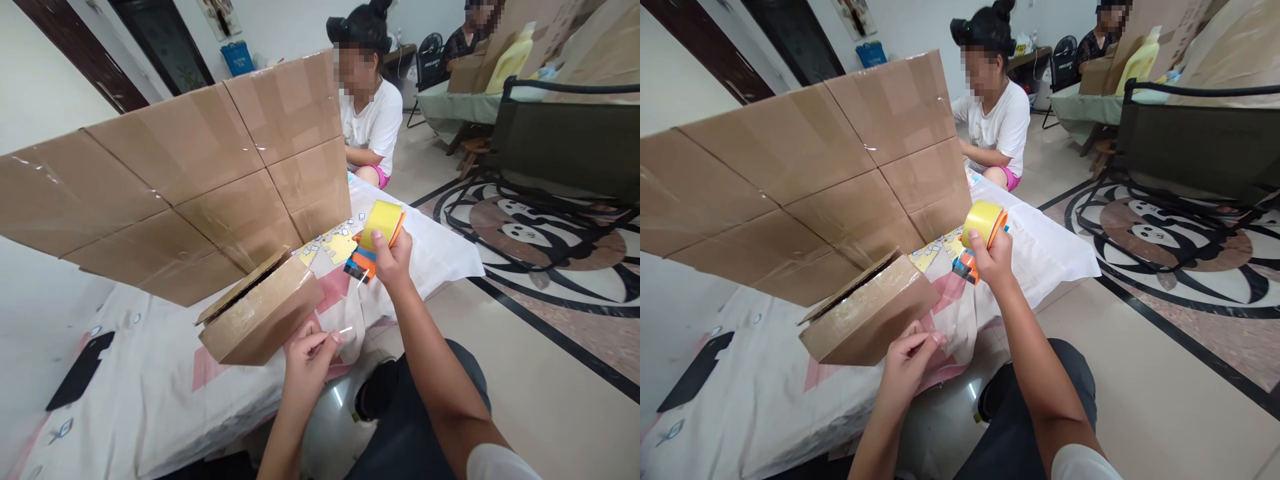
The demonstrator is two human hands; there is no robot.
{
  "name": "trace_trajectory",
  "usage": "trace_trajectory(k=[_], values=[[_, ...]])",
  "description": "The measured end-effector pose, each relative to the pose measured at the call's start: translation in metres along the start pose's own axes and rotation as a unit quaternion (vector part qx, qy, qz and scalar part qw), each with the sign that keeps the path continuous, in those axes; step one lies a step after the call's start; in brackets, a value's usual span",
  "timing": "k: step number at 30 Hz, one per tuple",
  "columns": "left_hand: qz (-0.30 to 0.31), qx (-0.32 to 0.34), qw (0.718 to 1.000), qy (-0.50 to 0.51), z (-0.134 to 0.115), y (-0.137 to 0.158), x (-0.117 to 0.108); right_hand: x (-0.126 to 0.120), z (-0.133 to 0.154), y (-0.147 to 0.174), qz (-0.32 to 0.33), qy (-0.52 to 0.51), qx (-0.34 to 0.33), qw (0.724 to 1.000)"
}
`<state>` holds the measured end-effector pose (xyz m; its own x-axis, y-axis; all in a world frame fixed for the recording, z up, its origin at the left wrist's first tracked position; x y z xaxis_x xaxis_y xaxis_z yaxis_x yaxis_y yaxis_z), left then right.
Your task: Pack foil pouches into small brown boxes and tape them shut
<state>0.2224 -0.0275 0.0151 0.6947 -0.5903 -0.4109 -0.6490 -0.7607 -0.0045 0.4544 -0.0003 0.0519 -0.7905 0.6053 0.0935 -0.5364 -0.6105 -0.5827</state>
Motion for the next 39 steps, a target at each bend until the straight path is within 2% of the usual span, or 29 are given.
trace_trajectory(k=[3,6,8,10,13,17,20,24,26,28,30,35,39], values=[[0.020,0.018,1.000,-0.009,-0.002,-0.001,-0.004,0.012,0.014,0.001,-0.015,-0.082,0.070,0.994],[0.034,0.048,0.998,-0.028,-0.005,-0.005,-0.006,0.030,0.028,0.001,0.029,-0.166,0.178,0.970],[0.035,0.052,0.997,-0.038,-0.005,-0.006,-0.009,0.037,0.033,0.001,0.038,-0.190,0.207,0.959],[0.032,0.044,0.997,-0.053,-0.004,-0.004,-0.014,0.036,0.034,0.001,0.001,-0.193,0.200,0.961],[0.034,0.033,0.995,-0.082,-0.005,0.003,-0.027,0.027,0.031,0.004,-0.058,-0.129,0.120,0.983],[0.072,0.031,0.992,-0.095,-0.016,0.010,-0.046,0.020,0.025,0.010,-0.034,-0.016,0.002,0.999],[0.080,0.028,0.992,-0.089,-0.022,0.009,-0.054,0.022,0.023,0.012,-0.033,-0.038,-0.009,0.999],[0.067,0.016,0.994,-0.082,-0.019,0.007,-0.054,0.025,0.023,0.011,-0.073,-0.066,-0.004,0.995],[0.070,0.011,0.995,-0.067,-0.016,0.008,-0.053,0.024,0.022,0.011,-0.062,-0.014,-0.023,0.998],[0.071,0.003,0.997,-0.043,-0.014,0.010,-0.053,0.022,0.020,0.012,-0.026,0.067,-0.057,0.996],[0.069,-0.006,0.997,-0.018,-0.012,0.011,-0.055,0.021,0.016,0.014,0.003,0.106,-0.076,0.991],[0.072,-0.029,0.997,-0.009,0.009,0.006,-0.057,0.029,0.010,0.019,-0.015,0.013,-0.008,1.000],[0.049,-0.034,0.998,-0.020,0.029,0.000,-0.051,0.041,0.020,0.021,-0.037,-0.106,0.036,0.993]])
Point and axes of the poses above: each hand's wrist, its own y-axis away from the middle knuckle, its own x-axis out of the palm, z = x × y, the point moved 1 cm from there along -y, towards the middle knuckle, and after that the axes turned 12 degrees about z, right-handed, at the moved point
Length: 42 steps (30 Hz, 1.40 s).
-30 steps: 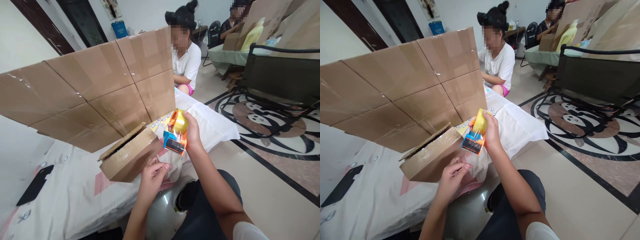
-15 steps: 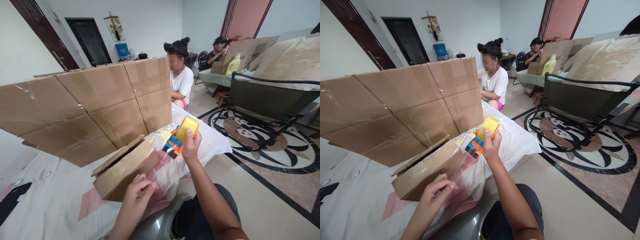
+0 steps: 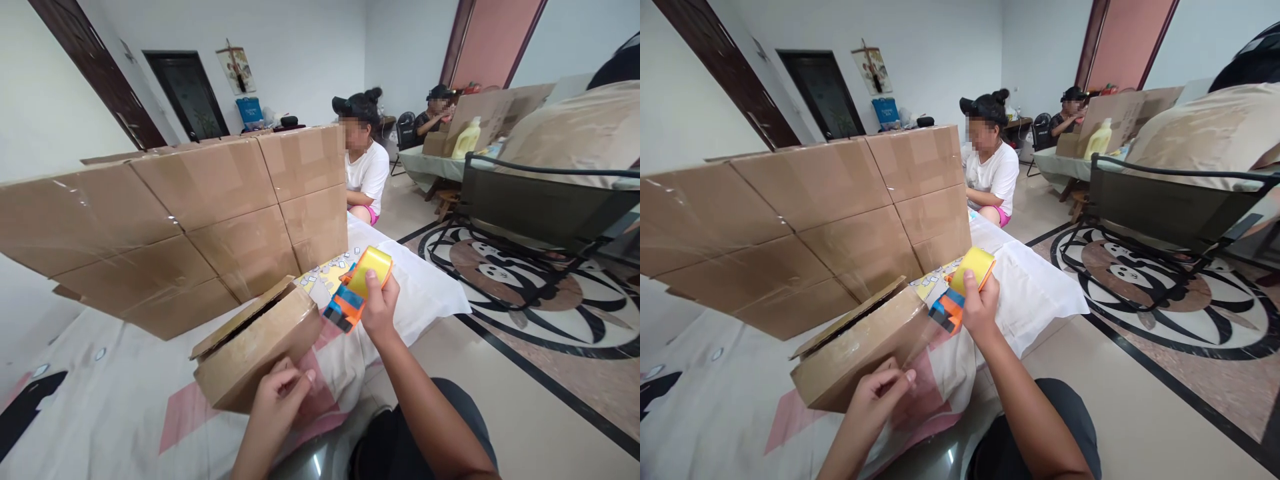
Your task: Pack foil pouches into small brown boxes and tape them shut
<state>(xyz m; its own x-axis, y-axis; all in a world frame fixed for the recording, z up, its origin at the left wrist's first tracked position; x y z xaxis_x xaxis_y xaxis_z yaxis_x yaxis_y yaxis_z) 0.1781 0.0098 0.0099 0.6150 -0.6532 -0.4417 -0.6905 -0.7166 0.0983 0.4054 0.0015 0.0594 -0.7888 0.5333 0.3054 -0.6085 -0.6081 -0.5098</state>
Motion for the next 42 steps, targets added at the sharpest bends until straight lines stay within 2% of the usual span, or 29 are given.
trace_trajectory(k=[6,16,20,25,30,34,38,42], values=[[-0.059,0.021,0.998,0.008,0.005,-0.003,0.011,0.012,0.019,0.001,-0.039,-0.090,0.069,0.993],[-0.157,0.104,0.982,-0.021,0.011,-0.002,0.021,0.012,0.036,0.005,-0.060,-0.096,0.050,0.992],[-0.162,0.117,0.980,-0.019,0.007,-0.007,0.024,0.012,0.040,0.006,-0.079,-0.110,0.066,0.989],[-0.163,0.126,0.979,-0.003,0.002,-0.013,0.026,0.014,0.043,0.006,-0.058,-0.154,0.110,0.980],[-0.150,0.128,0.980,0.013,0.001,-0.017,0.031,0.013,0.040,0.004,-0.076,-0.173,0.140,0.972],[-0.151,0.143,0.978,0.014,-0.002,-0.017,0.034,0.013,0.041,0.004,-0.051,-0.203,0.168,0.963],[-0.175,0.145,0.974,-0.010,0.004,-0.012,0.035,0.014,0.045,0.008,-0.029,-0.179,0.142,0.973],[-0.173,0.120,0.978,0.003,0.018,-0.004,0.035,0.016,0.042,0.014,-0.008,-0.134,0.109,0.985]])
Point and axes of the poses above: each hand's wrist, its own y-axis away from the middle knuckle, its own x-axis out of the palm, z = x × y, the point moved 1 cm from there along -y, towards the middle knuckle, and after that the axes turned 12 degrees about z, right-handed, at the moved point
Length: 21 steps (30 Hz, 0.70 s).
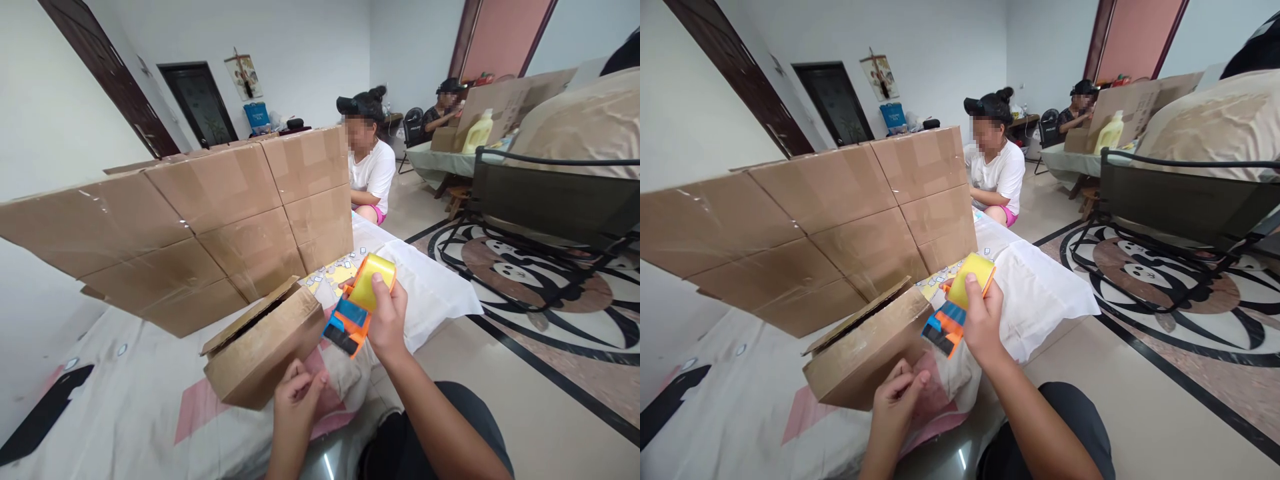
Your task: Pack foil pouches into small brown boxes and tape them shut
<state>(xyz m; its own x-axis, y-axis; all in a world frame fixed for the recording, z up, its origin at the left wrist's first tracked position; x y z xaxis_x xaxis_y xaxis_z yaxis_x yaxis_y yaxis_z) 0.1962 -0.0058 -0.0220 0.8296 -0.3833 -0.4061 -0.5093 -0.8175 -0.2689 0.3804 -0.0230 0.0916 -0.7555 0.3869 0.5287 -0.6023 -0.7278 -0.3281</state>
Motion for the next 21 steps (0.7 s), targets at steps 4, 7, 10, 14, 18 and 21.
trace_trajectory(k=[4,7,10,14,18,21], values=[[0.005,-0.028,1.000,0.006,0.005,0.005,-0.002,0.002,-0.004,0.002,0.018,-0.005,0.001,1.000],[0.008,-0.032,0.999,0.002,0.004,0.004,-0.001,0.003,-0.004,0.003,0.012,-0.019,0.011,1.000],[0.006,-0.026,1.000,0.001,0.000,0.003,0.001,0.003,-0.001,0.002,-0.009,-0.031,0.032,0.999],[-0.002,-0.003,1.000,-0.004,-0.007,0.000,0.006,0.000,0.001,0.000,-0.027,-0.053,0.074,0.995],[-0.021,0.015,1.000,-0.007,-0.010,0.000,0.009,0.001,0.002,-0.002,-0.024,-0.083,0.098,0.991],[-0.026,0.018,0.999,-0.008,-0.005,0.002,0.010,0.003,0.000,0.000,-0.020,-0.085,0.108,0.990]])
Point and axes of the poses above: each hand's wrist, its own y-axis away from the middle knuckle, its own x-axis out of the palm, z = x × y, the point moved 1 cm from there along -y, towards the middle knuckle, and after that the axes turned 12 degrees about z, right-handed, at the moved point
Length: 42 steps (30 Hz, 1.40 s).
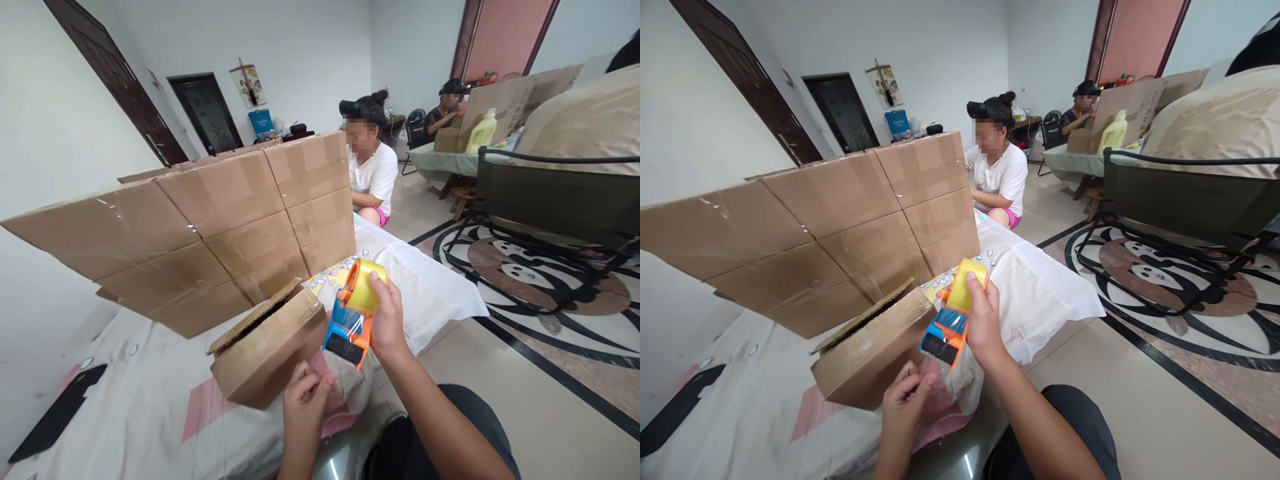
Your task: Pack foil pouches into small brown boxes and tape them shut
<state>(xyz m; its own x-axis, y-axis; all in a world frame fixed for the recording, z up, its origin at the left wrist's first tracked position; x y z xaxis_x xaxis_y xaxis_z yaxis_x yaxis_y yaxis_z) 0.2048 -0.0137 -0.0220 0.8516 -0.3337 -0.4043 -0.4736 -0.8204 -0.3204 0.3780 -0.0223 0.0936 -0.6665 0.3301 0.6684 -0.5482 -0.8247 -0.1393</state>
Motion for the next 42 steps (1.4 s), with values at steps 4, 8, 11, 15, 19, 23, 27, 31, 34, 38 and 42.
trace_trajectory(k=[4,8,11,15,19,23,27,31,34,38,42], values=[[0.004,-0.010,1.000,-0.001,0.009,0.005,0.003,0.001,-0.007,0.002,0.024,0.002,0.012,1.000],[0.001,-0.025,1.000,0.015,0.009,0.007,0.006,0.001,-0.008,0.003,0.041,-0.017,0.021,0.999],[0.003,-0.023,0.999,0.027,0.006,0.005,0.008,0.001,-0.005,0.003,0.051,-0.022,0.033,0.998],[0.000,-0.012,1.000,0.023,0.007,0.003,0.010,0.000,-0.002,0.005,0.058,-0.014,0.035,0.998],[0.007,-0.011,1.000,0.020,0.009,0.004,0.011,0.001,-0.002,0.005,0.054,-0.021,0.041,0.997],[0.015,-0.021,0.999,0.019,0.009,0.006,0.011,0.002,-0.002,0.006,0.051,-0.026,0.047,0.997],[0.017,-0.029,0.999,0.019,0.010,0.006,0.009,0.000,-0.003,0.005,0.060,-0.015,0.037,0.997],[0.013,-0.037,0.999,0.020,0.011,0.008,0.009,0.000,-0.004,0.005,0.067,-0.007,0.025,0.997],[0.001,-0.047,0.999,0.023,0.014,0.009,0.010,0.002,-0.002,0.006,0.047,0.009,0.015,0.999],[0.011,-0.064,0.997,0.033,0.019,0.011,0.011,0.005,-0.001,0.010,0.040,0.029,-0.004,0.999],[0.023,-0.070,0.997,0.036,0.022,0.011,0.011,0.004,-0.001,0.010,0.044,0.040,-0.019,0.998]])
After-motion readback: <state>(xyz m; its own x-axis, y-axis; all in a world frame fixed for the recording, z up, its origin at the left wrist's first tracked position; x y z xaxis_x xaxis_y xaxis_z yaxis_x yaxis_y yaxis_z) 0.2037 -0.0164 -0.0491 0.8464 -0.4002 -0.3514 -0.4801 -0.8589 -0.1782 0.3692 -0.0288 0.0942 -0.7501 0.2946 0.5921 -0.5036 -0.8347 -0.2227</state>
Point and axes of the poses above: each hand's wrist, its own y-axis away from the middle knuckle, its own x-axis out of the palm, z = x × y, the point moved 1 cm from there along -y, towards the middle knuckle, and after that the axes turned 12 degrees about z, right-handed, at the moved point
